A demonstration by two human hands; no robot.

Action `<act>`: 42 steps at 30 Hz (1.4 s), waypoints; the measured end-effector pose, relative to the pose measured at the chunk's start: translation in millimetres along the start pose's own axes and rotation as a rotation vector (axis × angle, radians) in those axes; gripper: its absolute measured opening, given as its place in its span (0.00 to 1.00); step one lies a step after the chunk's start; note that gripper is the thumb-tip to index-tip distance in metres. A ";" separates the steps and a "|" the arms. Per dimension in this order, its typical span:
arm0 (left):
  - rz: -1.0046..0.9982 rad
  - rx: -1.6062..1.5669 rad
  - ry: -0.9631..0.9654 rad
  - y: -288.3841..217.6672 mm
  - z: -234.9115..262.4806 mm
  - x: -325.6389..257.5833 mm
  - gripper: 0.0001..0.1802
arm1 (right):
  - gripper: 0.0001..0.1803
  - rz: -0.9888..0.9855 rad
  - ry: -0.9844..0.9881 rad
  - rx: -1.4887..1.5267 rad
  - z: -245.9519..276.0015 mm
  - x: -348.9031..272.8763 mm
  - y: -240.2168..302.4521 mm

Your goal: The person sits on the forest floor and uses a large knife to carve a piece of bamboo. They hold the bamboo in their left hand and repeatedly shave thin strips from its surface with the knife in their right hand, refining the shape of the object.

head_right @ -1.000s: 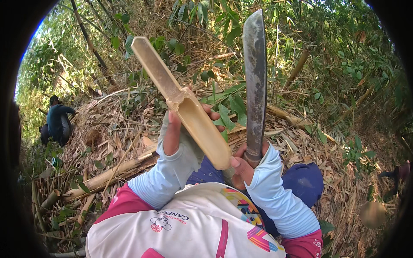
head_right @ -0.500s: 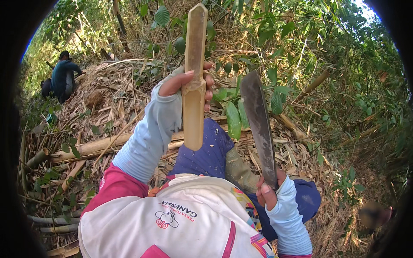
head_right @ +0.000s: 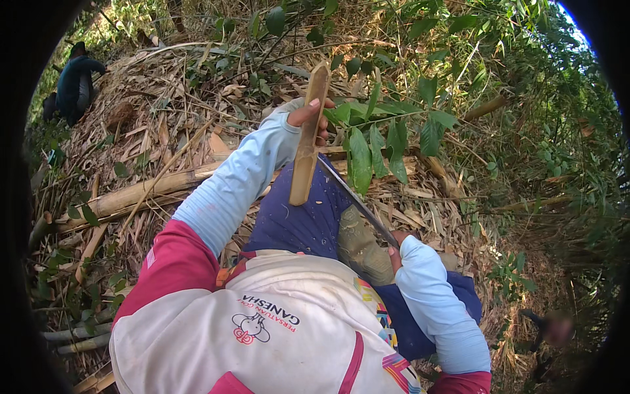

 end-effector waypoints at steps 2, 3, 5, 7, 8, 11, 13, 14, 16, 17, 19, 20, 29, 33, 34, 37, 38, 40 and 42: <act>-0.035 0.028 -0.020 -0.7 0.2 12.4 0.33 | 0.11 0.015 0.049 -0.090 -4.0 15.1 2.8; -0.053 0.045 -0.027 -5.5 -3.7 15.7 0.33 | 0.12 0.021 0.070 -0.133 -5.5 22.9 5.7; -0.090 0.083 -0.042 -16.1 -9.6 22.3 0.35 | 0.12 0.013 0.083 -0.183 -4.8 34.1 10.5; -0.113 0.132 -0.062 -22.7 -11.0 35.5 0.37 | 0.12 0.024 0.055 -0.160 -9.8 41.6 5.1; -0.140 0.149 -0.109 -24.7 -16.1 39.7 0.37 | 0.12 0.014 0.041 -0.139 -9.3 43.0 5.7; -0.060 0.123 -0.095 -11.3 -16.4 61.9 0.39 | 0.12 -0.013 0.023 -0.101 -8.0 45.5 7.8; -0.095 0.129 -0.102 -4.7 -19.9 65.1 0.36 | 0.11 -0.025 0.045 -0.110 -8.4 48.5 7.6; -0.109 0.159 -0.111 -2.4 -20.3 66.4 0.39 | 0.11 -0.025 0.042 -0.107 -9.9 49.2 6.4; -0.123 0.198 -0.136 1.6 -20.4 68.0 0.41 | 0.11 -0.023 0.035 -0.102 -13.8 49.2 3.3; -0.124 0.209 -0.151 2.4 -20.0 68.1 0.42 | 0.11 -0.014 0.036 -0.111 -15.1 48.9 4.0; -0.127 0.231 -0.182 3.6 -18.8 67.5 0.42 | 0.11 0.006 0.037 -0.128 -17.7 47.7 5.4; -0.116 0.221 -0.178 4.1 -18.4 67.8 0.42 | 0.11 0.007 0.026 -0.129 -20.2 46.7 2.9; -0.094 0.140 -0.184 5.2 -21.8 66.6 0.41 | 0.10 -0.013 0.019 -0.232 -30.9 41.5 6.4; -0.074 0.104 -0.157 11.7 -18.4 68.7 0.41 | 0.11 -0.024 0.064 -0.267 -42.3 41.2 -0.8; -0.068 0.100 -0.157 11.9 -18.4 67.8 0.41 | 0.11 -0.049 0.104 -0.270 -43.1 41.1 1.4; -0.055 0.082 -0.180 11.4 -16.6 65.3 0.42 | 0.11 -0.134 0.216 -0.262 -45.6 40.3 5.1; -0.062 0.090 -0.174 11.8 -14.4 64.2 0.42 | 0.11 -0.148 0.233 -0.259 -45.5 39.4 7.6; -0.076 0.105 -0.163 13.3 -8.9 62.2 0.42 | 0.12 -0.176 0.267 -0.253 -43.5 37.3 13.9; -0.072 0.028 -0.144 9.5 -6.9 57.3 0.36 | 0.13 -0.213 0.288 -0.262 -40.1 36.3 23.4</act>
Point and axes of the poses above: each hand's wrist, its own x-axis towards the middle knuckle, its own z-axis out of the back of the hand, y = z × x, the point moved 2 cm from there along x, towards the middle knuckle, and after that the axes turned 7 degrees about -z, right-handed, at the moved point
